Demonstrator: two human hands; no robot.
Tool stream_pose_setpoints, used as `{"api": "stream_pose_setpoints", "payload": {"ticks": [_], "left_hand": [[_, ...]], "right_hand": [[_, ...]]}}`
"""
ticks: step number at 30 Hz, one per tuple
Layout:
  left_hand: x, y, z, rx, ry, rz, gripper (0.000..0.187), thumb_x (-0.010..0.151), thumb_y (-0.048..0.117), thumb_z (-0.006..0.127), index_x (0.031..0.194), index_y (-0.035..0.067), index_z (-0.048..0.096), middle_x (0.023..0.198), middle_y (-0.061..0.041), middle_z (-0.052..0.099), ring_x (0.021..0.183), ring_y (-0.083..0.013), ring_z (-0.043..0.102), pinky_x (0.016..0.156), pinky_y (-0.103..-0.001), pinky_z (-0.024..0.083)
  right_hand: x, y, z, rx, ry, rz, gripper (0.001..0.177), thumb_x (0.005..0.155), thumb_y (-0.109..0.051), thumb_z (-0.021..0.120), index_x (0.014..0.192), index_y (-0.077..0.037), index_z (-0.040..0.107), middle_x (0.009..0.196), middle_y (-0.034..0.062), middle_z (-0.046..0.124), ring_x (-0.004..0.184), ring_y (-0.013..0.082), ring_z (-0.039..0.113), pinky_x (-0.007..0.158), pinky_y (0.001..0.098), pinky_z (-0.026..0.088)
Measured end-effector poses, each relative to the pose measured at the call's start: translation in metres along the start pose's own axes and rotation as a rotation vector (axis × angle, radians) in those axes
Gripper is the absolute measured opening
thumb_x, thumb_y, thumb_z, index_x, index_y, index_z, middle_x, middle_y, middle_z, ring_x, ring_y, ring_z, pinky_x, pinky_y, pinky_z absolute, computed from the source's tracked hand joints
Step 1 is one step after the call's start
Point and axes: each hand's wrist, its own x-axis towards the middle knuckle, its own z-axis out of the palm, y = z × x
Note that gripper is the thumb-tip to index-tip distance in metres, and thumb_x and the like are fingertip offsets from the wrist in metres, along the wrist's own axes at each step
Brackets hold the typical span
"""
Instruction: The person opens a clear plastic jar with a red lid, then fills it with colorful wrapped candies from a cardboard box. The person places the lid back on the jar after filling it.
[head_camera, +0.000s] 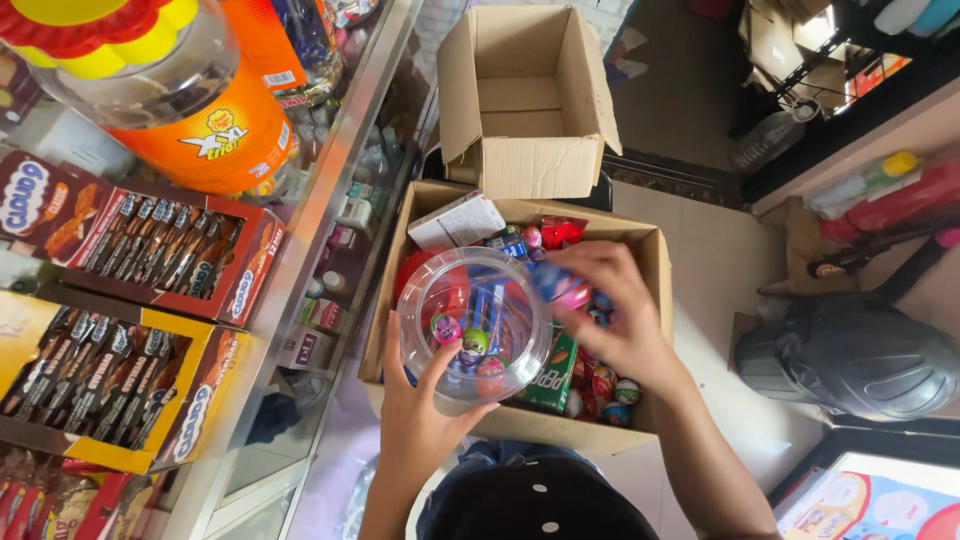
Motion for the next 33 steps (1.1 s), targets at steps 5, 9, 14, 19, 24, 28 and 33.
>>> {"api": "stream_pose_setpoints", "payload": {"ticks": [5,9,14,19,24,28,33], "left_hand": [[-0.004,0.000,0.004,-0.001,0.010,0.019,0.092,0.055,0.030,0.100,0.133,0.020,0.052,0.160,-0.035,0.020,0.144,-0.0565,0.037,0.105,-0.055,0.050],[-0.008,-0.005,0.001,-0.035,0.010,-0.008,0.089,0.055,0.029,0.100,0.129,0.019,0.052,0.161,-0.036,0.019,0.144,-0.0544,0.039,0.104,-0.052,0.051],[-0.013,-0.003,-0.010,0.040,0.029,-0.035,0.087,0.051,0.025,0.101,0.124,0.018,0.054,0.161,-0.034,0.019,0.145,-0.0543,0.036,0.114,-0.056,0.042],[-0.021,-0.006,-0.011,0.065,0.010,-0.027,0.086,0.054,0.023,0.100,0.125,0.017,0.053,0.162,-0.033,0.016,0.148,-0.0558,0.032,0.118,-0.059,0.038],[-0.025,-0.004,0.000,0.021,0.014,-0.027,0.085,0.056,0.019,0.100,0.127,0.018,0.053,0.164,-0.032,0.014,0.151,-0.0548,0.031,0.120,-0.058,0.040],[-0.029,-0.004,0.008,0.030,0.005,-0.023,0.085,0.057,0.018,0.100,0.127,0.019,0.053,0.164,-0.031,0.015,0.151,-0.0541,0.031,0.119,-0.058,0.042],[-0.033,-0.002,0.014,0.061,-0.040,-0.032,0.079,0.057,0.022,0.099,0.124,0.020,0.056,0.163,-0.033,0.014,0.150,-0.0562,0.030,0.117,-0.058,0.042]], "right_hand": [[0.010,-0.016,0.040,-0.305,-0.243,-0.203,0.045,0.083,-0.016,0.081,0.126,-0.008,0.070,0.123,0.0112,0.064,0.116,0.0263,0.060,0.105,0.0428,0.044],[0.009,-0.009,0.044,-0.346,-0.212,-0.313,0.041,0.084,-0.017,0.082,0.122,-0.009,0.071,0.124,0.0098,0.067,0.117,0.0277,0.061,0.110,0.0486,0.040],[-0.010,0.066,0.023,-0.093,0.043,0.018,0.026,0.097,-0.013,0.071,0.121,-0.006,0.071,0.116,0.0083,0.071,0.106,0.0192,0.065,0.095,0.0356,0.051],[-0.049,0.222,0.015,0.141,0.135,0.285,0.021,0.105,-0.014,0.064,0.121,-0.001,0.068,0.108,0.0056,0.074,0.103,0.0087,0.069,0.088,0.0247,0.054],[-0.113,0.345,0.024,-0.093,0.066,0.582,0.022,0.098,-0.016,0.070,0.115,-0.004,0.074,0.092,0.0101,0.076,0.084,0.0171,0.069,0.073,0.0331,0.055],[-0.142,0.381,0.044,-0.244,-0.034,0.624,0.028,0.090,-0.021,0.072,0.114,-0.007,0.073,0.100,0.0126,0.075,0.094,0.0240,0.074,0.082,0.0393,0.058],[-0.135,0.392,0.072,-0.690,-0.170,0.585,0.066,0.084,-0.038,0.079,0.137,-0.007,0.054,0.128,0.0214,0.057,0.117,0.0433,0.057,0.096,0.0515,0.050]]}}
